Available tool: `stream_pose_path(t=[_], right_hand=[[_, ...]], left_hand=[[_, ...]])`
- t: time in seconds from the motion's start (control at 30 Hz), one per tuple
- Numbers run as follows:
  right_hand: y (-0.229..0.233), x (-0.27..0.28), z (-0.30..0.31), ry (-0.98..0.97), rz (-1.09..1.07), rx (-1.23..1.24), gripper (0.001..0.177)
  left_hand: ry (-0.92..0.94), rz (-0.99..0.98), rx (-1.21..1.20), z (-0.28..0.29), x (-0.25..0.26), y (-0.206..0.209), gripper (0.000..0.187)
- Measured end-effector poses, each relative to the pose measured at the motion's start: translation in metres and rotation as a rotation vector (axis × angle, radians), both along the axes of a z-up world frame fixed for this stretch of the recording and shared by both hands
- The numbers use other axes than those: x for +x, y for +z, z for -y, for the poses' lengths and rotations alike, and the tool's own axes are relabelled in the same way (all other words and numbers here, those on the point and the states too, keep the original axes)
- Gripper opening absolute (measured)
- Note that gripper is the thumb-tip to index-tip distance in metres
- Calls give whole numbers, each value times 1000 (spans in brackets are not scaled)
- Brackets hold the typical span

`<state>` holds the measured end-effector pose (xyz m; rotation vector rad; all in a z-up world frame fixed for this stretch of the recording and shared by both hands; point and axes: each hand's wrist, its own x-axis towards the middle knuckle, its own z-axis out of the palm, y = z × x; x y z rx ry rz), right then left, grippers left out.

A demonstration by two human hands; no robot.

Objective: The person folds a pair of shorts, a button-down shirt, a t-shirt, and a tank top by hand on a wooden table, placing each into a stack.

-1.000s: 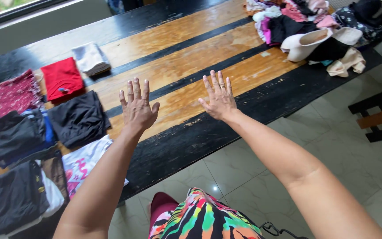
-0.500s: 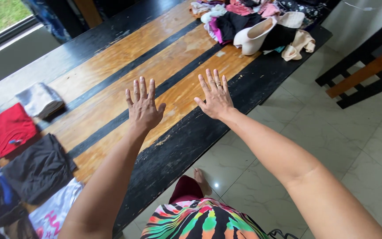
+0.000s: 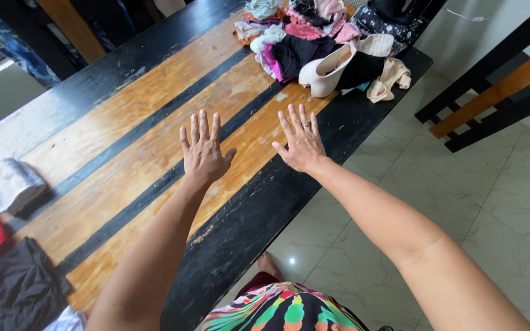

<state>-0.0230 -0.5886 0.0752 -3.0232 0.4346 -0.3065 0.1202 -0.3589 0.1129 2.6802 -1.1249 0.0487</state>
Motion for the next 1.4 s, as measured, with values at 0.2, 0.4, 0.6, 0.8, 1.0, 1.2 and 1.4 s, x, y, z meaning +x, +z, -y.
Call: stream_pose_path(t=[0.2,0.4,0.6,0.8,1.0,1.2,1.4], right_hand=[[-4,11,32,-20,-25,2,87],[-6,26,58,-16,-45,12,86],[-4,47,75,10,15,-1,87],[4,77,93,41,41,22,86],[3,112,135,100,80,41,85],[0,154,199,137,98,35,84],[6,187,278,192,99,-3,82]], left_hand=[[-6,-11,19,38,15,3,103],[-19,-7,8,62,24,2,104],[2,0,39,77,28,5,104],[18,-14,34,90,46,3,106],[72,2,11,119,65,13,104],[118,-29,14,175,86,14,104],[147,31,-41,250,108,8,99]])
